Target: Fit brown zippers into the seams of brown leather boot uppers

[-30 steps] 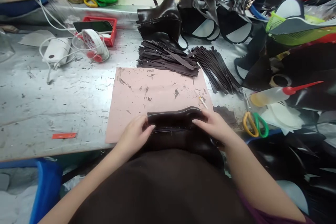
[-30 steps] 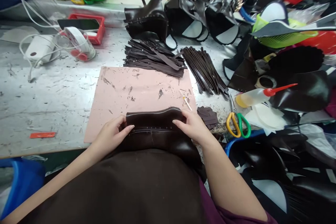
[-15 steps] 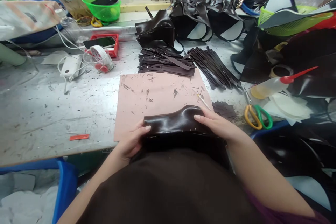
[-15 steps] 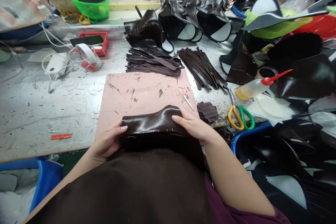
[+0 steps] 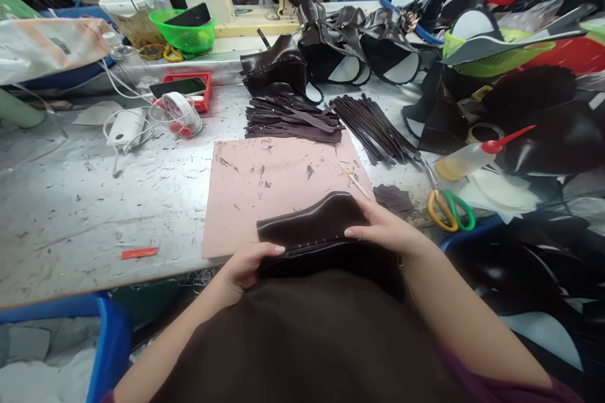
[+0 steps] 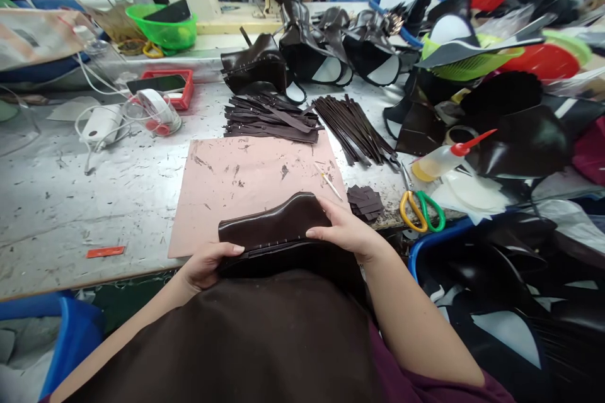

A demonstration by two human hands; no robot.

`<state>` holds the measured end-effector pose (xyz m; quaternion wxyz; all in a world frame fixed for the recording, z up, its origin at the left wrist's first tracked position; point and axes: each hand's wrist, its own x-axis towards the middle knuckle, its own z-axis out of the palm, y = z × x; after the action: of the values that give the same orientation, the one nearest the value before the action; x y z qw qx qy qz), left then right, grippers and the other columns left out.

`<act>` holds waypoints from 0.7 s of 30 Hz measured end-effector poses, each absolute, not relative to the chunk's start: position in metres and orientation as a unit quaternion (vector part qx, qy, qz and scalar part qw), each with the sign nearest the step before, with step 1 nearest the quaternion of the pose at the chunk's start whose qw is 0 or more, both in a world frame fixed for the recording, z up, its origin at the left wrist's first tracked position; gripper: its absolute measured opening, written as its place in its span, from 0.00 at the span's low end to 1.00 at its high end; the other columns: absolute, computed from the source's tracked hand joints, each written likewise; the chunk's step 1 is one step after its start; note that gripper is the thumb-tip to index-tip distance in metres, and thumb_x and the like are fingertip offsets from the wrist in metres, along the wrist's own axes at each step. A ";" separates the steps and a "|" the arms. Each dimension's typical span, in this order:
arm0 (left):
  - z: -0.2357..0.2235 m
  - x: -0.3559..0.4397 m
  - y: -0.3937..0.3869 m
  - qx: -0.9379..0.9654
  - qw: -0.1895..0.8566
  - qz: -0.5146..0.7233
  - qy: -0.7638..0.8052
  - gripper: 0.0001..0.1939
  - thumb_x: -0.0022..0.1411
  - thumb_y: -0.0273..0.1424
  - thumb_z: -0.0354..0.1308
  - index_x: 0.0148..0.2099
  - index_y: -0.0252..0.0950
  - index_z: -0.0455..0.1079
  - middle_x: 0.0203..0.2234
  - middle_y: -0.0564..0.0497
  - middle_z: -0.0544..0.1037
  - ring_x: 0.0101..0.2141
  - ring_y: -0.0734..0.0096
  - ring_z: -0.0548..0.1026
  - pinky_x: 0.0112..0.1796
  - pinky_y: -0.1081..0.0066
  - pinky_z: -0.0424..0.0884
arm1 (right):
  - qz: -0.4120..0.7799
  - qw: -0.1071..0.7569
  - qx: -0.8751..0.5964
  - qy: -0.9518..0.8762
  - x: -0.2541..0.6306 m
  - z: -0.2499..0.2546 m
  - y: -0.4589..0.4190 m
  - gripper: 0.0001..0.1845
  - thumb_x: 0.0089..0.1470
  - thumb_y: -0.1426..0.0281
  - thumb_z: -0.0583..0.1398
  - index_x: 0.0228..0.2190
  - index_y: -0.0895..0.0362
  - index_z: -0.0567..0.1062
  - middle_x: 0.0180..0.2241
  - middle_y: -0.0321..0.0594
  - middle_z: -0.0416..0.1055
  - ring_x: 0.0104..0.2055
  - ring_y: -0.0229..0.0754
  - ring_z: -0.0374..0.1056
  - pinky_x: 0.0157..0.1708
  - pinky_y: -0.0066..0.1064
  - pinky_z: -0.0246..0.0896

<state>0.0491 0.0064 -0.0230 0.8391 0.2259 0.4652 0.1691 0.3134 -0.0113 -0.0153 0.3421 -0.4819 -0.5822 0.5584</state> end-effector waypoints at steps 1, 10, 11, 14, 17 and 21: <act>-0.023 0.048 0.006 0.223 0.843 0.173 0.457 0.05 0.41 0.28 0.59 0.24 0.32 0.74 0.21 0.47 0.78 0.26 0.61 0.76 0.29 0.66 0.73 | 0.548 0.346 -0.485 -0.587 0.312 -0.015 -0.011 0.30 0.45 0.67 0.62 0.51 0.54 0.63 0.52 0.42 0.64 0.54 0.45 0.59 0.53 0.40 0.55; -0.026 0.040 0.016 0.360 0.826 0.312 0.301 0.24 0.52 0.48 0.47 0.37 0.35 0.73 0.31 0.44 0.78 0.41 0.50 0.73 0.45 0.52 0.66 | 0.305 0.252 -0.740 -0.544 0.343 -0.013 0.039 0.13 0.52 0.63 0.54 0.37 0.57 0.71 0.30 0.39 0.73 0.32 0.39 0.70 0.33 0.32 0.65; -0.023 0.038 0.017 0.369 0.822 0.333 0.279 0.28 0.53 0.51 0.45 0.40 0.34 0.73 0.33 0.43 0.78 0.43 0.50 0.72 0.47 0.52 0.65 | 0.241 0.236 -0.785 -0.520 0.355 -0.014 0.050 0.12 0.53 0.64 0.53 0.35 0.57 0.71 0.31 0.40 0.72 0.34 0.40 0.69 0.35 0.33 0.64; -0.012 0.032 0.020 0.347 0.839 0.354 0.225 0.34 0.55 0.54 0.42 0.49 0.31 0.67 0.40 0.42 0.76 0.49 0.47 0.67 0.50 0.52 0.60 | 0.146 0.204 -0.844 -0.474 0.387 -0.020 0.082 0.05 0.47 0.71 0.57 0.29 0.59 0.70 0.37 0.48 0.70 0.43 0.50 0.65 0.42 0.41 0.57; -0.001 0.025 0.019 0.287 0.865 0.367 0.184 0.35 0.56 0.53 0.44 0.54 0.30 0.62 0.45 0.42 0.73 0.51 0.46 0.65 0.52 0.51 0.56 | 0.142 0.163 -0.868 -0.446 0.403 -0.028 0.101 0.05 0.40 0.75 0.60 0.23 0.58 0.67 0.30 0.48 0.69 0.42 0.56 0.65 0.40 0.45 0.56; 0.008 0.021 0.012 0.244 0.874 0.379 0.182 0.38 0.55 0.56 0.44 0.56 0.29 0.60 0.47 0.40 0.71 0.51 0.46 0.64 0.53 0.52 0.55 | 0.169 0.151 -0.870 -0.439 0.407 -0.031 0.105 0.12 0.33 0.77 0.63 0.16 0.55 0.63 0.20 0.40 0.63 0.39 0.57 0.65 0.38 0.45 0.56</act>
<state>0.0208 0.0118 0.0077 0.8738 0.2440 0.1819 0.3793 0.4072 0.1050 -0.0307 0.1515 -0.8697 -0.4385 0.1685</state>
